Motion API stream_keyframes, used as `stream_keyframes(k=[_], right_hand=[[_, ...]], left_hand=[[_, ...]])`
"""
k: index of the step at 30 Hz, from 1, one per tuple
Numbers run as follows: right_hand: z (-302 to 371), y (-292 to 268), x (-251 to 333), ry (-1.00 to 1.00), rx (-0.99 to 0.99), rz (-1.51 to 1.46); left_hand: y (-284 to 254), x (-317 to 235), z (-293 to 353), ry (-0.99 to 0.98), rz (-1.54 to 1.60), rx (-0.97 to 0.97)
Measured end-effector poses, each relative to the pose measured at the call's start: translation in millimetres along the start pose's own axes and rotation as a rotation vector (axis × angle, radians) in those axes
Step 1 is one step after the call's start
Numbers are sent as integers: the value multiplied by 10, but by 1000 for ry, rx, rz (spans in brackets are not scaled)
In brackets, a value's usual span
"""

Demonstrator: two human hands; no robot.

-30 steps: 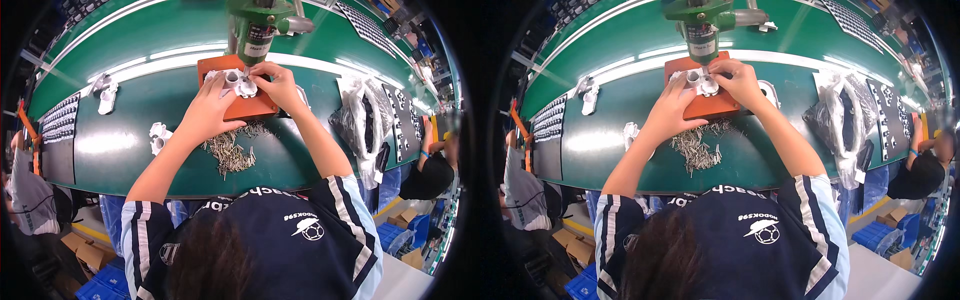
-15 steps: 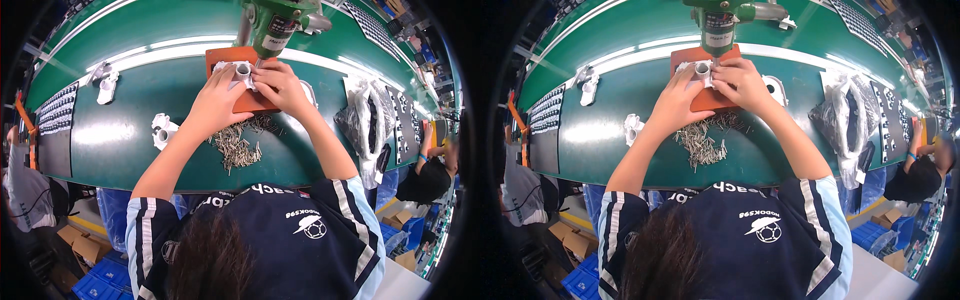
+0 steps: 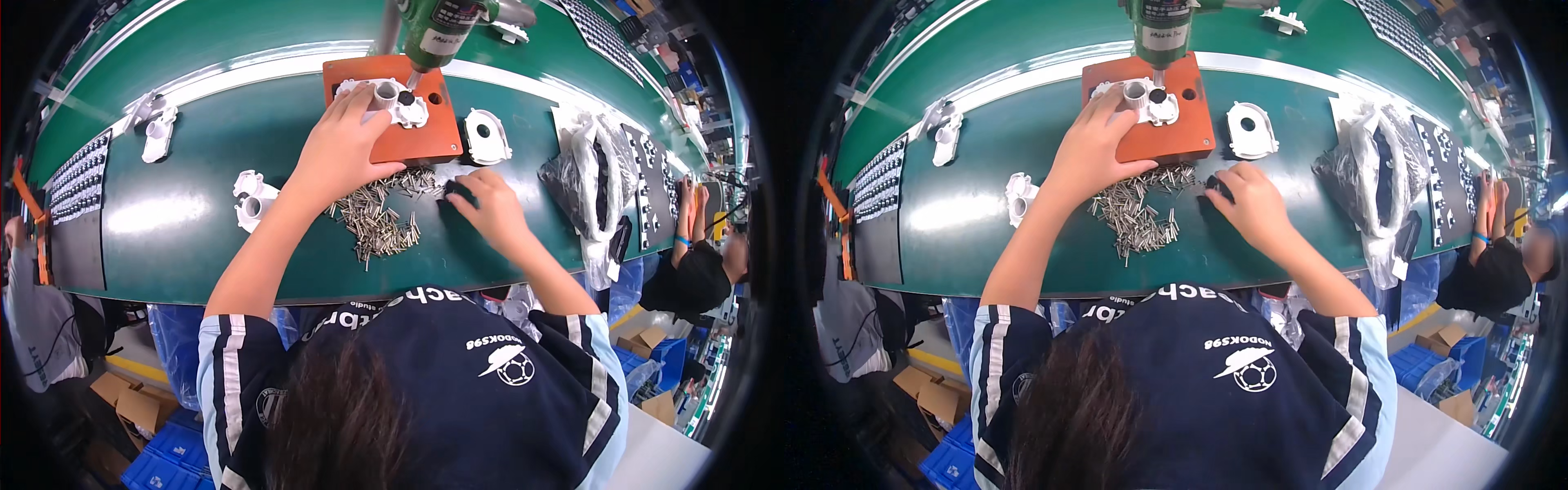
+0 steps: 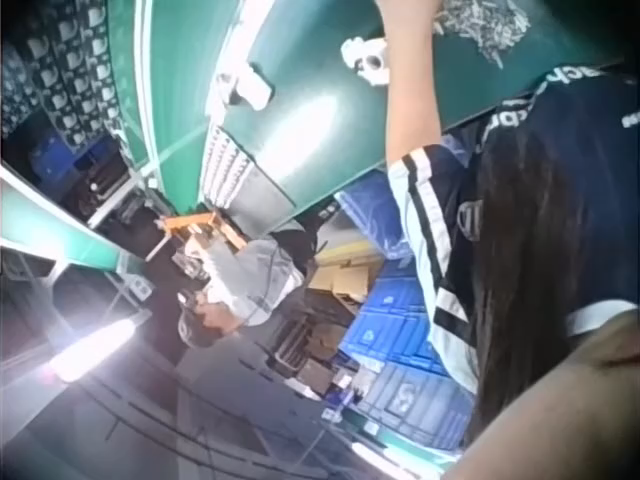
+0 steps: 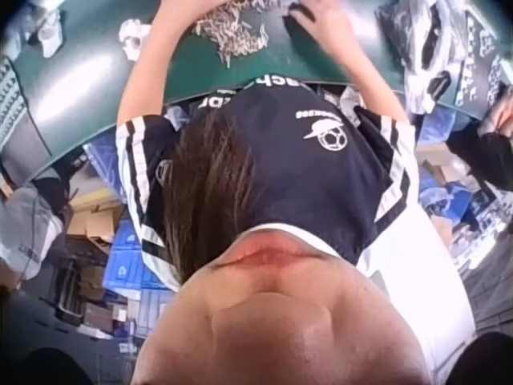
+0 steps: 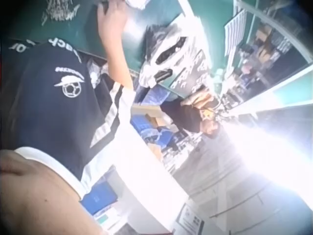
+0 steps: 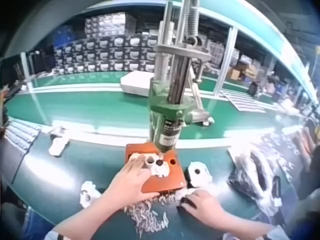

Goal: Assembling small metal components into white plastic parts using a manual press machine on a factory production line.

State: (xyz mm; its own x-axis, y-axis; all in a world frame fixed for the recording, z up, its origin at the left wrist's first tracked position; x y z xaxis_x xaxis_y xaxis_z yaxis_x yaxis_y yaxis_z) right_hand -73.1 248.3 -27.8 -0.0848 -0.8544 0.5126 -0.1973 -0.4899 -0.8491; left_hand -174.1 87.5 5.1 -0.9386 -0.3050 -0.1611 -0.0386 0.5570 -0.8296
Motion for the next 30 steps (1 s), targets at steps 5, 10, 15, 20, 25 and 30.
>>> stream_keyframes(k=[5, 10, 15, 20, 25, 30], right_hand=[[151, 172, -70, 36, -164, 66], [236, 178, -113, -40, -220, -23], [-75, -103, -134, 30, -182, -277], [-850, -365, 142, 130, -150, -551], [-1302, 100, 209, 38, -27, -591], [-1296, 124, 300, 36, -74, -532]], left_hand=[[-6, -17, 1, -19, 6, 1], [-1, -3, 22, -22, -4, -10], [-1, -9, 30, -2, 1, -62], [-4, -1, 29, -18, 4, -56], [-2, -23, -10, -21, 45, -46], [-6, -2, 48, -58, 29, -24]])
Point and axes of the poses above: each hand's wrist, its own z-axis away from the middle knuckle, its own y-axis out of the palm, x = y × z, the point moved 8 cm from there along -z, towards the middle knuckle, and after that the axes turned 15 degrees about y, right-handed, at the moved point
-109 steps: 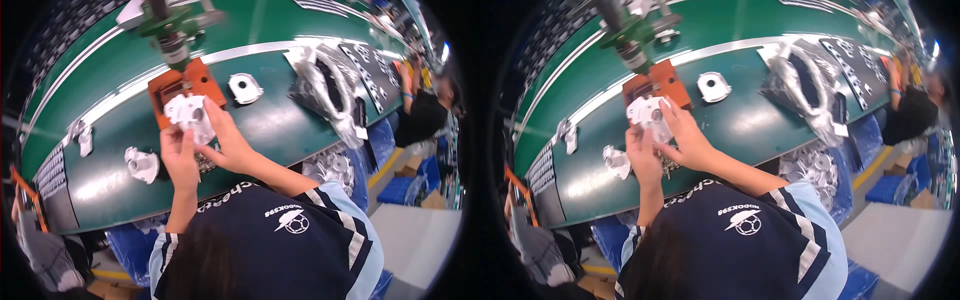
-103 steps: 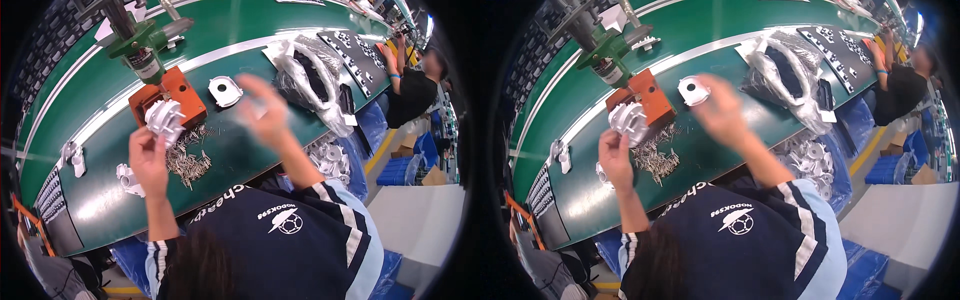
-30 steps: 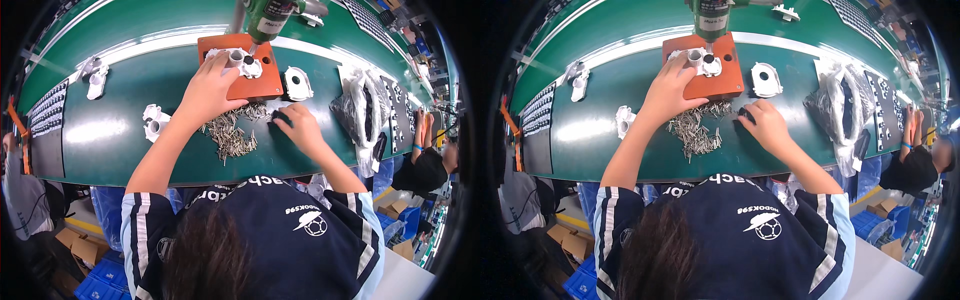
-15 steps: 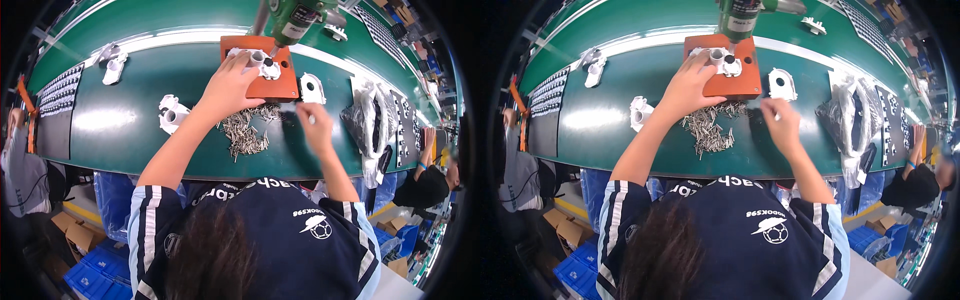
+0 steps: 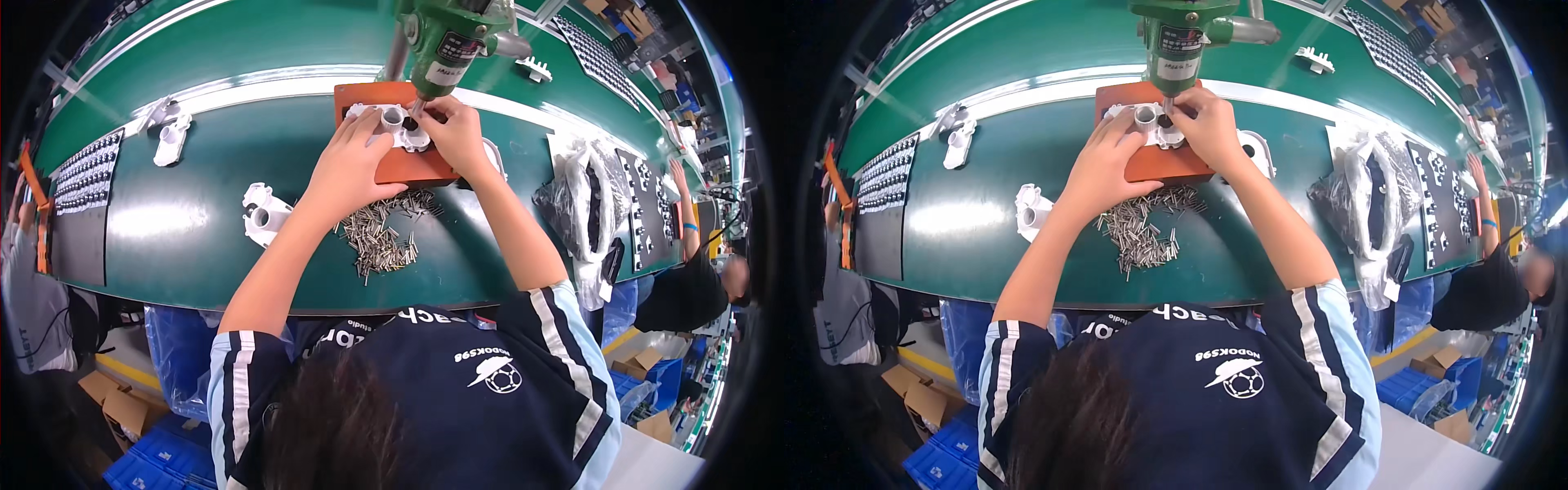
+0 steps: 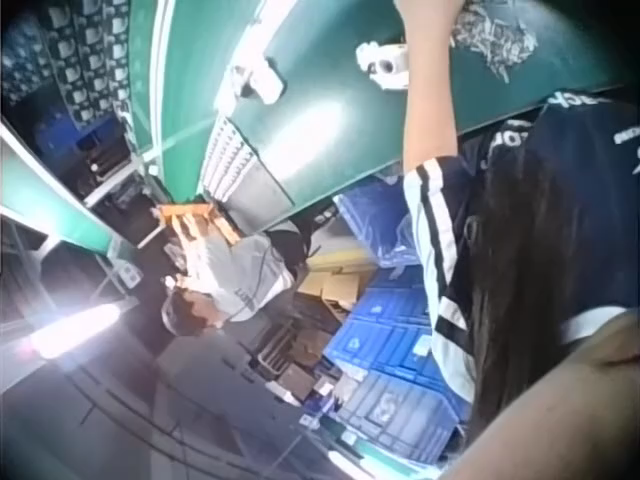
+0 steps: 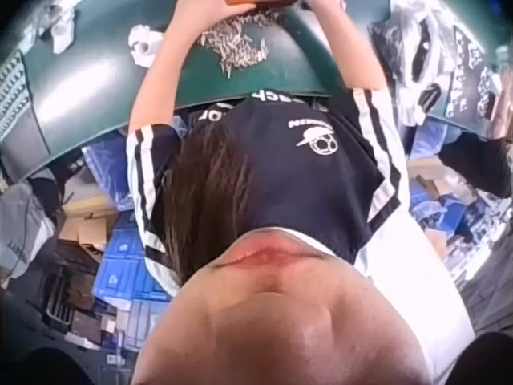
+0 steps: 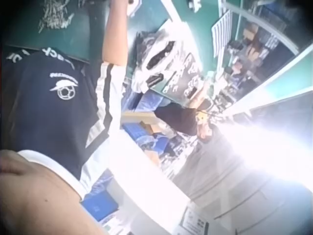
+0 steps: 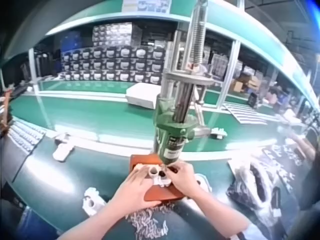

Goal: Assembling small metal components into white plastic parts using a manual press machine on a factory production line.

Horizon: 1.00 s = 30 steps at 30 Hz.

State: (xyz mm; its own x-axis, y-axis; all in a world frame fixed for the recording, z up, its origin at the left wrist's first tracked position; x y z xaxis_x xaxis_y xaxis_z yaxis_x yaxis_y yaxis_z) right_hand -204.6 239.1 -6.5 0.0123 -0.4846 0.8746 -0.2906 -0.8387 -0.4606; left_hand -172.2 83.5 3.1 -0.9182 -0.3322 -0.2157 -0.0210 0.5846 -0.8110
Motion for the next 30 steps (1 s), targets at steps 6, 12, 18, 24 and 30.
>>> stream_keyframes(k=[6, 12, 18, 24, 30], right_hand=[[20, -37, 50, -90, -32, 72], [77, -38, 92, 29, 67, 17], [142, -55, 156, -151, 14, 61], [130, -88, 122, -31, 30, -22], [127, -107, 97, -14, 24, 1]], left_hand=[[-32, -31, -48, -6, -4, -1], [1, -1, -22, 5, 0, -21], [-30, -27, -38, 1, -17, -17], [-34, -31, -42, 1, -8, -16], [-25, -33, -45, 8, -15, -17]])
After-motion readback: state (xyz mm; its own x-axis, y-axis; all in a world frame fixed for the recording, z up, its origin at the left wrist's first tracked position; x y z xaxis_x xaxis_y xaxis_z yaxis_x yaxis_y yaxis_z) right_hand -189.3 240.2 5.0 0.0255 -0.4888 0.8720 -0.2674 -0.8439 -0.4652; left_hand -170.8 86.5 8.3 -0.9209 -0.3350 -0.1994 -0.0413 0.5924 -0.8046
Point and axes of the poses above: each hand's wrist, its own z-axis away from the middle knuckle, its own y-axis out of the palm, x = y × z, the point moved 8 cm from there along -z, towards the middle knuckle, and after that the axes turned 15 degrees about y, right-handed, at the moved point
